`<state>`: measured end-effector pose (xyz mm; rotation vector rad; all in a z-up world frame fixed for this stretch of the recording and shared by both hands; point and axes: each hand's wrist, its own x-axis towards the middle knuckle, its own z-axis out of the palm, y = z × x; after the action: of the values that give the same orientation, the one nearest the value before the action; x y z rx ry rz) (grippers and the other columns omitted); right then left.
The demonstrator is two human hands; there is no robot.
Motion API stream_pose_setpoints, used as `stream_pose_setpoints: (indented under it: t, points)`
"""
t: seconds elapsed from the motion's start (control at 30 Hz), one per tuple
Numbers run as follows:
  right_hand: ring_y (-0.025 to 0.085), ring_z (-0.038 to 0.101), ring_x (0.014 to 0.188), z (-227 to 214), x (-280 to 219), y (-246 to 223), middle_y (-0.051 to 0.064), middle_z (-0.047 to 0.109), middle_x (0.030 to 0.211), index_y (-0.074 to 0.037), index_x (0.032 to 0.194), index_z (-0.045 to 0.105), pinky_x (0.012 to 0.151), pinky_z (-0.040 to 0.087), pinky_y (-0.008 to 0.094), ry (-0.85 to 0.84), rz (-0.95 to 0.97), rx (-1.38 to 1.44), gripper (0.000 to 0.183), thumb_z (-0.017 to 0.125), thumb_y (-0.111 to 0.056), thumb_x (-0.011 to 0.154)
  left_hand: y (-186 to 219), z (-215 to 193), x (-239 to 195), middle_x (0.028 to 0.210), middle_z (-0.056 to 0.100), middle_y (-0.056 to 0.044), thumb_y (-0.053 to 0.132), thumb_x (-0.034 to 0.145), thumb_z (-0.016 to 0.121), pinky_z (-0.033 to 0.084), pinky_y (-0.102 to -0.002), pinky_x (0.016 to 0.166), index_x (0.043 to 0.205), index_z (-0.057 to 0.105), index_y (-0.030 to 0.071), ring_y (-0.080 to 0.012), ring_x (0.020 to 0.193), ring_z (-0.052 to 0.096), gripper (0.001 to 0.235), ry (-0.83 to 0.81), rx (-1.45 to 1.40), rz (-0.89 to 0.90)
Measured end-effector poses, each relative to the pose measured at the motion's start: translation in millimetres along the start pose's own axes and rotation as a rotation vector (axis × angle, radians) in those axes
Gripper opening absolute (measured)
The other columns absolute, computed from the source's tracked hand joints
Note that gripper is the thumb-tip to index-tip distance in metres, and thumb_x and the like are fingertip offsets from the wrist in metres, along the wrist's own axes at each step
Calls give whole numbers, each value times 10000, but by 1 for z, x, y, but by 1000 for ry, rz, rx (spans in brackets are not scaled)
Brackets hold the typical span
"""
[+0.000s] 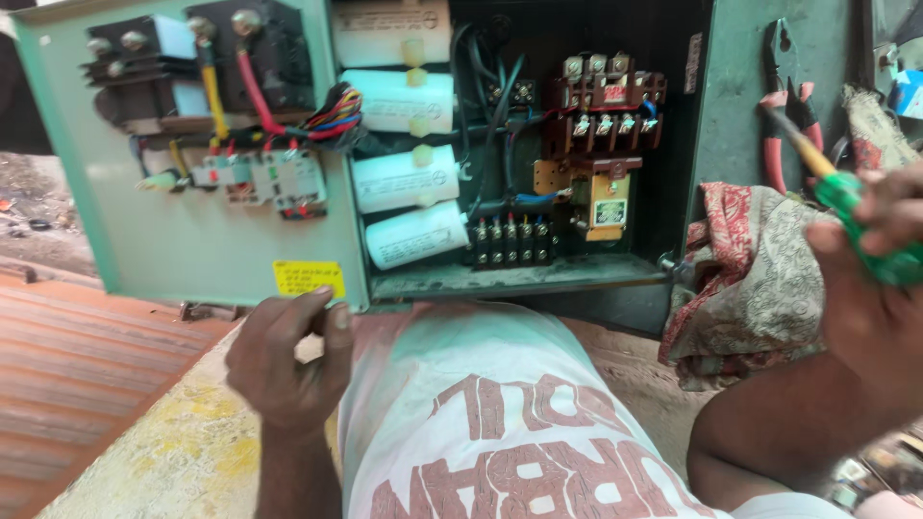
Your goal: The person works on an open electrical control box, using a screwdriver to loosen and tighten terminal screws on a contactor. They remove a component, inspect it, and then reinstall it. The person also strips the end of a yellow wire using pliers.
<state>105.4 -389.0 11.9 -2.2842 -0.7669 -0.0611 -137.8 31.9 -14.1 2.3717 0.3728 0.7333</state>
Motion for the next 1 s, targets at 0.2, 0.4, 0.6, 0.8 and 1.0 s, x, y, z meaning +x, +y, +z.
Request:
stream_pose_setpoints:
  t: [0.2, 0.4, 0.6, 0.8, 1.0]
  points:
    - [243, 593, 1128, 23, 7, -23, 195, 601, 1215, 20, 1164, 423, 1148, 498, 365, 59, 26, 129, 256, 650, 140, 1172, 16, 2, 23, 950, 682, -89, 82, 876, 834, 508, -414, 757, 1144, 688, 13, -261, 834, 646, 313, -213, -50, 184]
    - [248, 658, 1226, 27, -43, -30, 170, 662, 1292, 3, 1267, 423, 1110, 578, 358, 410, 87, 374, 327, 731, 51, 1170, 31, 12, 42, 986, 691, -80, 38, 889, 817, 479, -428, 804, 1133, 701, 22, -262, 905, 656, 271, -290, -90, 344]
    - [234, 672, 1194, 21, -90, -48, 186, 667, 1307, 1, 1274, 484, 1089, 599, 352, 535, 138, 333, 272, 694, 69, 1114, 34, 1, 38, 954, 708, -65, 15, 974, 729, 494, -402, 773, 1164, 690, 13, -242, 864, 678, 194, -276, -225, 439]
    - [256, 774, 1097, 9, -110, -102, 178, 760, 1210, 23, 1121, 585, 938, 649, 308, 310, 92, -227, 220, 801, 50, 1093, 26, 6, 0, 857, 715, -67, 162, 1006, 645, 519, -388, 687, 1156, 703, -1, -237, 747, 674, 229, -405, -347, 372]
    - [224, 765, 1040, -7, -140, -117, 184, 742, 1153, 47, 1103, 547, 897, 625, 287, 344, 128, -155, 250, 795, 36, 1078, 10, 33, -58, 955, 756, -123, 258, 948, 696, 569, -430, 719, 1054, 716, 81, -322, 840, 719, 207, -669, -172, 181]
